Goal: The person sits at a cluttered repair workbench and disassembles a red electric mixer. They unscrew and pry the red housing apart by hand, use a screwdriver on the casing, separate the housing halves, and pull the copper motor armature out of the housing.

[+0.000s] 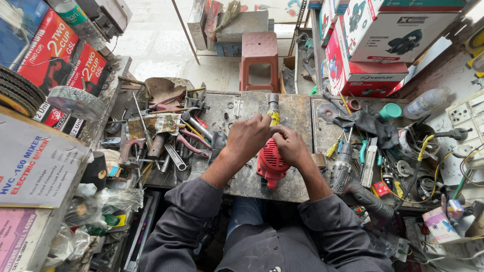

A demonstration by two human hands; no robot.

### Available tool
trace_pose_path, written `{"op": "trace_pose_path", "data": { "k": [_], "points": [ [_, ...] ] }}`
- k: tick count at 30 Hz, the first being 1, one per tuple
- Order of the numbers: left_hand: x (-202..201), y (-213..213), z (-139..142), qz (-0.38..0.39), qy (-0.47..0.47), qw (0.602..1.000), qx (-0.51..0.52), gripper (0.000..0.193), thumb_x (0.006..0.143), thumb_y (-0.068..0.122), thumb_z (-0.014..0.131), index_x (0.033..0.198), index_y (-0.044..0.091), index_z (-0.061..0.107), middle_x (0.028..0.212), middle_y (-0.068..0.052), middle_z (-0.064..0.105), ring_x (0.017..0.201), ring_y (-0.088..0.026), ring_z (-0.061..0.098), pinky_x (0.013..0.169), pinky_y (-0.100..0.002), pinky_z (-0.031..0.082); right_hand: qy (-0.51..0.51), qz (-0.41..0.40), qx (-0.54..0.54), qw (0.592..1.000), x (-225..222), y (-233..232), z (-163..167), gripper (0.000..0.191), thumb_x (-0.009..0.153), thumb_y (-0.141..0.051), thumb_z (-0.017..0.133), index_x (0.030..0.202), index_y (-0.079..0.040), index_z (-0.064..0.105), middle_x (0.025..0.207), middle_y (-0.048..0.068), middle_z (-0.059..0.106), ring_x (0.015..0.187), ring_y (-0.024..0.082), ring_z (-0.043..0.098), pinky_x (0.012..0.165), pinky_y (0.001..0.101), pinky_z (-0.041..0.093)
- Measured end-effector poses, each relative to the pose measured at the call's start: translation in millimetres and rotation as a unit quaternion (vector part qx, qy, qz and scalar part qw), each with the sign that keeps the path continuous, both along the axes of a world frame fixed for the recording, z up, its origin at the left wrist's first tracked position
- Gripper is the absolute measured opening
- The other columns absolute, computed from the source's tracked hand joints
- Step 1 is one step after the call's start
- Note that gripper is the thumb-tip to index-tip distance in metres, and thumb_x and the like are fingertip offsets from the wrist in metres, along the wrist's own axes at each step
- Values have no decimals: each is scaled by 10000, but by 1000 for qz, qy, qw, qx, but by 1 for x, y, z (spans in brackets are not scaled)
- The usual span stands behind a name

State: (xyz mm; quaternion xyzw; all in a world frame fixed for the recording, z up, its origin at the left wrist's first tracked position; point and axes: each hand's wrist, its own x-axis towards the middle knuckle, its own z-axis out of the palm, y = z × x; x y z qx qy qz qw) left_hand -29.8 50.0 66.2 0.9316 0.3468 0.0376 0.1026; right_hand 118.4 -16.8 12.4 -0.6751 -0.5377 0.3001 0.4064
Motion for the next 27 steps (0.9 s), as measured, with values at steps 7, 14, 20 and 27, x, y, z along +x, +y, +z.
{"op": "trace_pose_path", "data": {
  "k": [7,14,20,27],
  "points": [
    [-16,6,-16,-150,-252,950,112,179,866,134,574,1028,59,580,1003,-147,552,757,-302,698,618,-408,566,18,-5,-40,999,-2,-1,3,360,945,-202,510,1189,-20,702,964,191,767,875,275,753,805,382,562],
    [-7,10,-27,14,-69,996,55,414,1063,505,606,1021,93,597,911,-111,631,805,-331,724,666,-447,562,24,18,40,999,-3,0,-2,365,912,-164,502,1159,-5,720,1036,160,787,979,239,761,895,344,557],
    [-21,9,-21,-131,-303,941,73,201,895,191,633,999,27,582,927,-178,590,742,-383,681,608,-468,542,17,3,8,1000,-5,2,-2,354,956,-207,517,1196,-15,694,1028,175,767,975,231,750,874,351,550],
    [-7,4,-8,-1,-101,995,13,339,1046,391,575,1010,54,581,891,-141,620,819,-338,709,702,-472,568,-2,6,45,999,-7,3,-2,370,923,-202,526,1186,-26,718,1010,175,779,938,220,750,860,351,552]
  ]
}}
